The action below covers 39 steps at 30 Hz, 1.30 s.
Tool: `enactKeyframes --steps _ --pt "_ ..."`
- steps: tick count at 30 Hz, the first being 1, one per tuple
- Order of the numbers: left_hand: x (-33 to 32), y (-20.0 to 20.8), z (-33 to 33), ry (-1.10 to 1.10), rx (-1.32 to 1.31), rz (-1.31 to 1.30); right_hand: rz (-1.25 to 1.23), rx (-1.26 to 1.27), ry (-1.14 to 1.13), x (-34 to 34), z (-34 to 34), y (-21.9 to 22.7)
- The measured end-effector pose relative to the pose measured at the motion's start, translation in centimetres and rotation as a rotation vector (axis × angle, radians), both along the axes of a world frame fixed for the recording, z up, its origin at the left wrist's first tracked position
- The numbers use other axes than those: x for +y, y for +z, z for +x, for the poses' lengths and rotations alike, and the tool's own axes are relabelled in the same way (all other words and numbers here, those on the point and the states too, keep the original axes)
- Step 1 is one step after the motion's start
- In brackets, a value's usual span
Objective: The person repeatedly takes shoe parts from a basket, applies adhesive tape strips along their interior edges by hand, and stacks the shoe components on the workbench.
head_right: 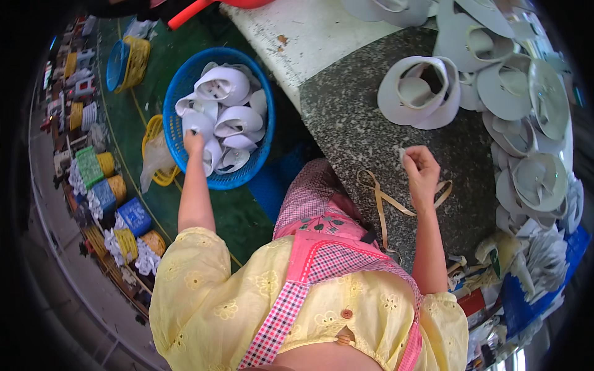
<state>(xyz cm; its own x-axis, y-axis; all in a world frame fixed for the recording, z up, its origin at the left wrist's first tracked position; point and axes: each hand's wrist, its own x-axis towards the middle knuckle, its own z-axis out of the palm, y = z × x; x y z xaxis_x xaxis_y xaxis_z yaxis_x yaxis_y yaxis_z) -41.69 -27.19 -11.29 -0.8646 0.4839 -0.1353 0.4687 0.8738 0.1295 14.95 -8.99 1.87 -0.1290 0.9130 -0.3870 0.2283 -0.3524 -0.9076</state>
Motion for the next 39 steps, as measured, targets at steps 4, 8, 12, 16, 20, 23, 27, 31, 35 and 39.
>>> enactKeyframes --steps 4,8,12,16,20,23,27,31,35,39 --pt "4.9 3.8 2.8 -0.176 0.245 0.339 0.068 -0.122 0.105 -0.5 -0.7 0.1" --pt "14.5 13.8 25.5 -0.535 -0.887 0.802 0.025 0.007 0.103 -0.4 -1.9 2.4" --pt "16.1 17.2 37.5 -0.750 -1.401 0.680 0.029 0.027 0.070 -0.5 -1.7 5.8" --pt "16.3 16.8 40.8 -0.755 -1.445 0.625 0.045 -0.054 0.108 -1.4 0.5 6.4" --pt "16.6 17.4 41.9 -0.609 -1.570 0.638 0.051 0.130 -0.077 -1.5 1.9 6.3" --pt "17.8 18.0 43.5 -0.596 -1.496 0.611 0.056 0.110 -0.075 -1.3 3.4 5.5" --pt "18.1 17.7 44.3 -0.628 -1.663 0.425 0.033 0.113 0.057 -1.1 4.0 6.2" --pt "17.6 17.5 45.0 -0.775 -1.310 0.648 0.043 -0.005 0.010 -0.8 4.6 6.5" --pt "18.4 17.8 44.2 -0.940 -1.019 0.889 0.103 -0.095 -0.143 -0.6 5.3 6.1" --pt "18.4 18.3 43.3 -0.825 -1.032 1.006 0.194 -0.089 -0.086 -0.7 6.0 4.8"
